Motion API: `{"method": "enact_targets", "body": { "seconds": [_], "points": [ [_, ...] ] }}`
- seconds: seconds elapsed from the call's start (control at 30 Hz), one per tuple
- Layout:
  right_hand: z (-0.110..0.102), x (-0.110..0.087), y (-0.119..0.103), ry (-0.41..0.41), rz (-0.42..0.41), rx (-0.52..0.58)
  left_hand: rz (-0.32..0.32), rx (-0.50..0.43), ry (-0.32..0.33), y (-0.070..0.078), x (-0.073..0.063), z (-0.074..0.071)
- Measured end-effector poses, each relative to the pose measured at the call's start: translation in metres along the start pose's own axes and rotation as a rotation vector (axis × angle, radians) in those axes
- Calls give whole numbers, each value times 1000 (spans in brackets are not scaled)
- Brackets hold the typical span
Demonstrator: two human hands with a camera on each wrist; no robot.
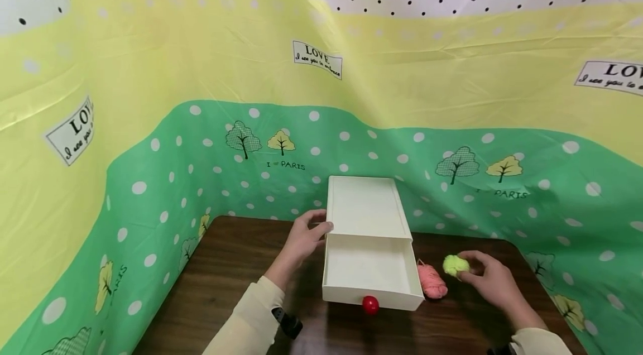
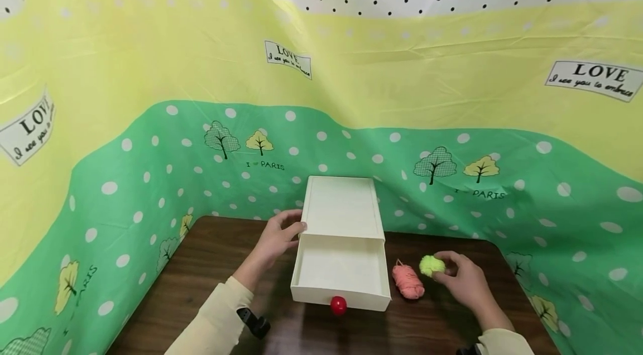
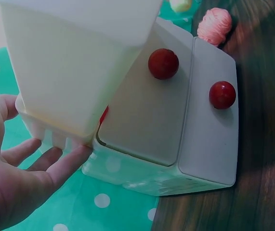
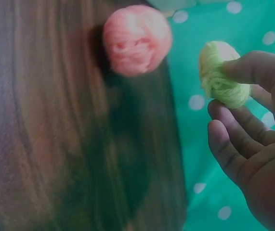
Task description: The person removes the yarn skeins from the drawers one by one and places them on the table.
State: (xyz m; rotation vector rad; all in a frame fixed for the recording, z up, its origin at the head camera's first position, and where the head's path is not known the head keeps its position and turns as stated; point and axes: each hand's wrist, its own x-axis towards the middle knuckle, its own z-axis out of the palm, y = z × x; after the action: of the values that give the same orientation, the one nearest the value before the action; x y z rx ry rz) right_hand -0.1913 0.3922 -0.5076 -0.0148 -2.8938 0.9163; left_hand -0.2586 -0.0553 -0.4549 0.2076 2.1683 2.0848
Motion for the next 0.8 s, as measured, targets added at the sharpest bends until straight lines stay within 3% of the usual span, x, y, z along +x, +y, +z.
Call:
{"method": "enact_targets", "body": {
  "seconds": [0.3, 0.8],
  "points": [
    [13, 3, 26, -81, 64, -3, 3, 5, 3, 0, -1, 1],
    [29, 1, 43, -127, 130, 23, -2, -1, 2, 1, 0, 0]
  ]
}}
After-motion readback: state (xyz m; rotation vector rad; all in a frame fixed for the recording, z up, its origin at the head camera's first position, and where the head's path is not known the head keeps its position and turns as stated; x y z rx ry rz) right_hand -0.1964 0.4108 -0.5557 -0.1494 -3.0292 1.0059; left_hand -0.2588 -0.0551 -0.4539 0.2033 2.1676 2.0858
